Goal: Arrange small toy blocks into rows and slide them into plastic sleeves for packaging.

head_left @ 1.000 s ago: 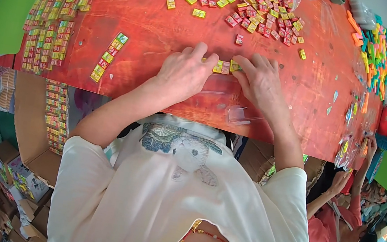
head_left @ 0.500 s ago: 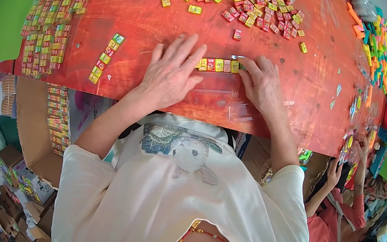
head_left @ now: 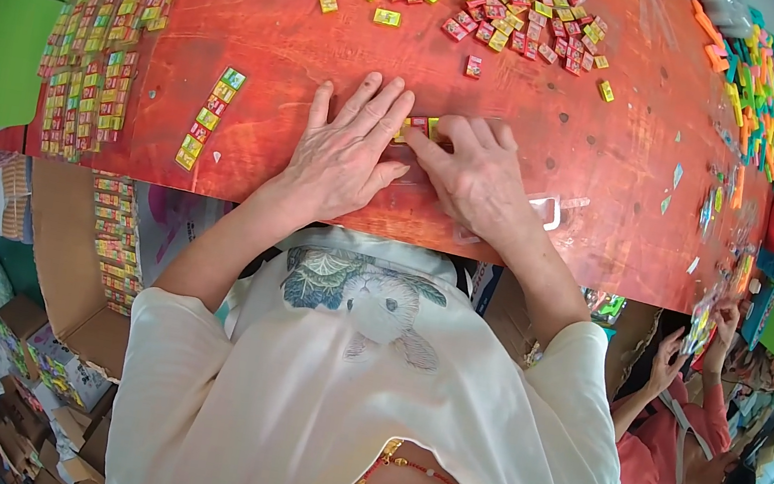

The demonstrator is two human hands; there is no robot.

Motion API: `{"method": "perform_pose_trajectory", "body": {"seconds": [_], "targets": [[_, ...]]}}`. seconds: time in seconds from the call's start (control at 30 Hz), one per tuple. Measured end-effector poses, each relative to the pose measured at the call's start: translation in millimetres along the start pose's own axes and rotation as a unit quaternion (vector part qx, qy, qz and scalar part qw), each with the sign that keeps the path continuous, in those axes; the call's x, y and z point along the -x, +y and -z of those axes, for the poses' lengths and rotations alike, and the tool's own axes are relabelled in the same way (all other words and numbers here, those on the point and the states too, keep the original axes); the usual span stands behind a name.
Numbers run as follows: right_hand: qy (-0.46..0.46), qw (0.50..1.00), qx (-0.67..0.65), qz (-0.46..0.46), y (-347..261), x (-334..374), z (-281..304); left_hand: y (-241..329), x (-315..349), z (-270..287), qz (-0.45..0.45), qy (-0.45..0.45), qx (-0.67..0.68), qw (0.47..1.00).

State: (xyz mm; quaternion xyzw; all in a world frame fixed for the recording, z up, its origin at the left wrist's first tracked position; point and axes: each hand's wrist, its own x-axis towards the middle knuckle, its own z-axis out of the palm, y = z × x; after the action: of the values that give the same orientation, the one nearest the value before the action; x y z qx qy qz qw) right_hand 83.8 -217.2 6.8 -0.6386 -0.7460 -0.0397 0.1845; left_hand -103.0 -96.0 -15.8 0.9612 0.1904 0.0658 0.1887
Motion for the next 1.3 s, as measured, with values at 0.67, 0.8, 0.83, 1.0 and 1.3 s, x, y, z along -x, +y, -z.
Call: {"method": "perform_pose_trajectory", "body": {"seconds": [0.67,0.8,0.83,1.0,1.3], "targets": [[0.091,0.960,-0.120,-0.234,36,40,15,6,-12,7,-0.013,-0.025,0.017,0.999],[0.016,0.979,-0.001,-0.205,24,42,6,14,-27,1,-0.070,0.047,-0.025,0.996],[0.010,0.980,0.002,-0.199,19,39,7,19,-31,0,-0.077,0.047,-0.057,0.994],[0.059,0.974,-0.061,-0.212,21,41,3,26,-48,-6,-0.107,0.044,-0.090,0.989],[0.051,0.961,-0.122,-0.241,38,46,-1,-13,4,35,0.057,0.192,-0.006,0.980]]}}
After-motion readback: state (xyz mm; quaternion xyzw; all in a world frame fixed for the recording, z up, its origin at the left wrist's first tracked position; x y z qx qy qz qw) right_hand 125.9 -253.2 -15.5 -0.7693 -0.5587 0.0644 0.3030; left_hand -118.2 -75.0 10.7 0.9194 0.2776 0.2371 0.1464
